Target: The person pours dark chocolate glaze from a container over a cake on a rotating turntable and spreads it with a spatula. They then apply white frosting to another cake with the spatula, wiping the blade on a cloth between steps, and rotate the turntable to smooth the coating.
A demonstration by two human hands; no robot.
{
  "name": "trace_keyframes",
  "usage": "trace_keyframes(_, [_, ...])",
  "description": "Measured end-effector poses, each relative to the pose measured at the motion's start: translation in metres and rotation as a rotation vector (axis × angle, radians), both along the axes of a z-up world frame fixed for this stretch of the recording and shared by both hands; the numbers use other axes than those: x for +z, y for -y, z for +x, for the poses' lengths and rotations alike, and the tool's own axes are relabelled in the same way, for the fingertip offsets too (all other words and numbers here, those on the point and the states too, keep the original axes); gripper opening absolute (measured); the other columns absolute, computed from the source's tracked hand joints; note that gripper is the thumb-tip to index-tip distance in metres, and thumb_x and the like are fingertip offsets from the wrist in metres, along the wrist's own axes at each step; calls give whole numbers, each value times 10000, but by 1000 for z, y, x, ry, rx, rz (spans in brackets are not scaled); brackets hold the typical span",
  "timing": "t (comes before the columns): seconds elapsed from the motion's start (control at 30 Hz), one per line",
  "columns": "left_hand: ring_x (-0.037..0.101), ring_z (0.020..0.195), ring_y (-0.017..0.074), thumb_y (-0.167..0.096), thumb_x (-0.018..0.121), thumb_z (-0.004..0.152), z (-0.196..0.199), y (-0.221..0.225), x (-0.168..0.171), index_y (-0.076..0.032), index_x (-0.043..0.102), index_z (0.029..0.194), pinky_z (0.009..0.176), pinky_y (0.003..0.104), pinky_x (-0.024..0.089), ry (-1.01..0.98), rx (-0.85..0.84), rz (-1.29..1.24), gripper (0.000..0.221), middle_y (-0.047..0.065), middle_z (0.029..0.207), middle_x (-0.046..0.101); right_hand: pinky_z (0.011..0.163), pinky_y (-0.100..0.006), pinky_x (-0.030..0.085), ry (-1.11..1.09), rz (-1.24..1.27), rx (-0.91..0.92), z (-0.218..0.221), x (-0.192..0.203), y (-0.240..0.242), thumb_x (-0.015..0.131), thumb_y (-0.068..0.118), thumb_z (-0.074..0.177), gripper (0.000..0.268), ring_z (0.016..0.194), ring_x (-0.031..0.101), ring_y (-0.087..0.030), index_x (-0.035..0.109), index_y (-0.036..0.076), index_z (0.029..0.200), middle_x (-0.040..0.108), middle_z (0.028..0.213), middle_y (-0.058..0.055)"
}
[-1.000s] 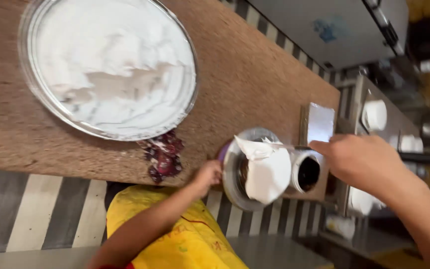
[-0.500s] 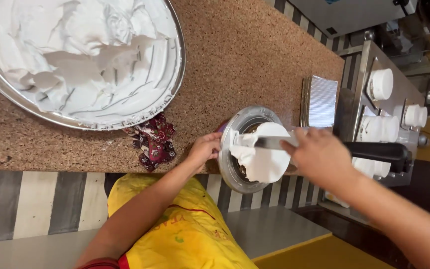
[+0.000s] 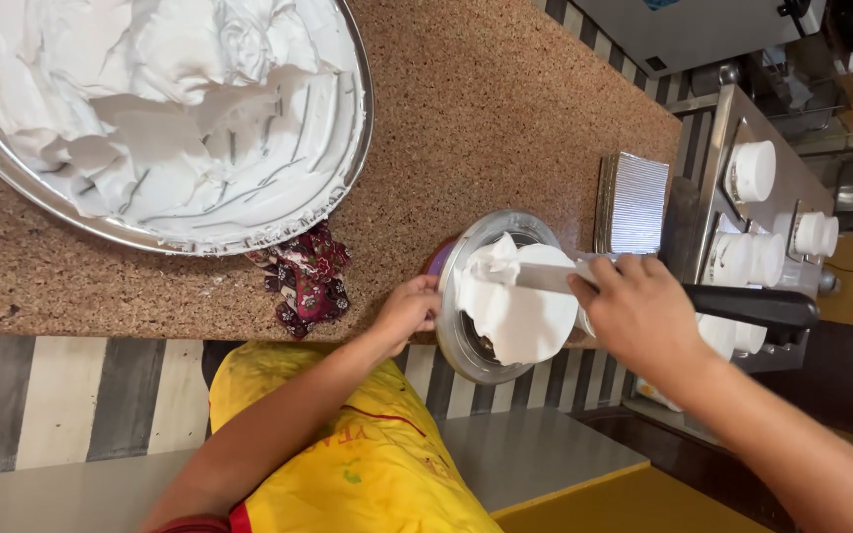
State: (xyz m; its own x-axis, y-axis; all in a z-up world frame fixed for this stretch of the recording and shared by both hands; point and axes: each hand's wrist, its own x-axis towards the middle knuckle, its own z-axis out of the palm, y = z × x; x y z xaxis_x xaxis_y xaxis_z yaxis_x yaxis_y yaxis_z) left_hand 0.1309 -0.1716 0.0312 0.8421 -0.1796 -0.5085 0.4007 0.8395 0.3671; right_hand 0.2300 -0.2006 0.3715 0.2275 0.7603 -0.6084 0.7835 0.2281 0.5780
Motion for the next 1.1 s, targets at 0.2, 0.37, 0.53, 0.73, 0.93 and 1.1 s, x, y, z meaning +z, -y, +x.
trace_keyframes(0.2, [633,901,183,-11,593,814,-18,-14,35,-66,455,1360,850,355,574,-11,-110,85,565,109,1035,602,657,-400,545,-113,-186,-519,-8,8,5,623,256,918,383,844,695,-250,703,242,1292,656,935,-65])
trace_keyframes(0.37, [637,916,184,-9,632,803,-27,16,11,-13,484,1341,836,326,519,61,-238,185,558,122,1057,656,715,-411,566,-17,10,-92,2,-5,8,616,403,807,492,888,696,-296,718,112,1190,667,985,-97])
trace_keyframes(0.53, [636,911,214,-57,640,824,-23,20,13,16,560,1276,801,341,527,64,-115,229,464,120,1024,650,761,-366,562,76,-473,-681,-16,9,-24,499,328,1086,352,895,702,-207,596,278,1421,646,975,-22])
trace_keyframes(0.73, [664,997,232,-96,675,803,-24,33,5,-2,556,1283,898,378,539,65,-310,412,504,109,1060,653,778,-422,584,7,-11,-96,-5,0,-5,640,184,899,308,939,704,-282,724,98,1183,662,1035,-77])
trace_keyframes(0.93, [676,1048,273,15,649,740,-18,27,20,-19,314,1428,927,437,629,91,-375,228,766,127,1218,564,558,-401,579,-47,-69,-350,-17,2,-16,655,460,795,504,770,731,-320,749,208,1222,679,880,-123])
trace_keyframes(1.1, [607,810,202,-5,643,819,29,-26,-2,-63,444,1438,700,313,541,-61,120,119,653,170,1172,620,661,-374,592,60,-353,-566,-40,-4,-14,499,319,1076,298,821,732,-249,727,127,1090,664,967,-90])
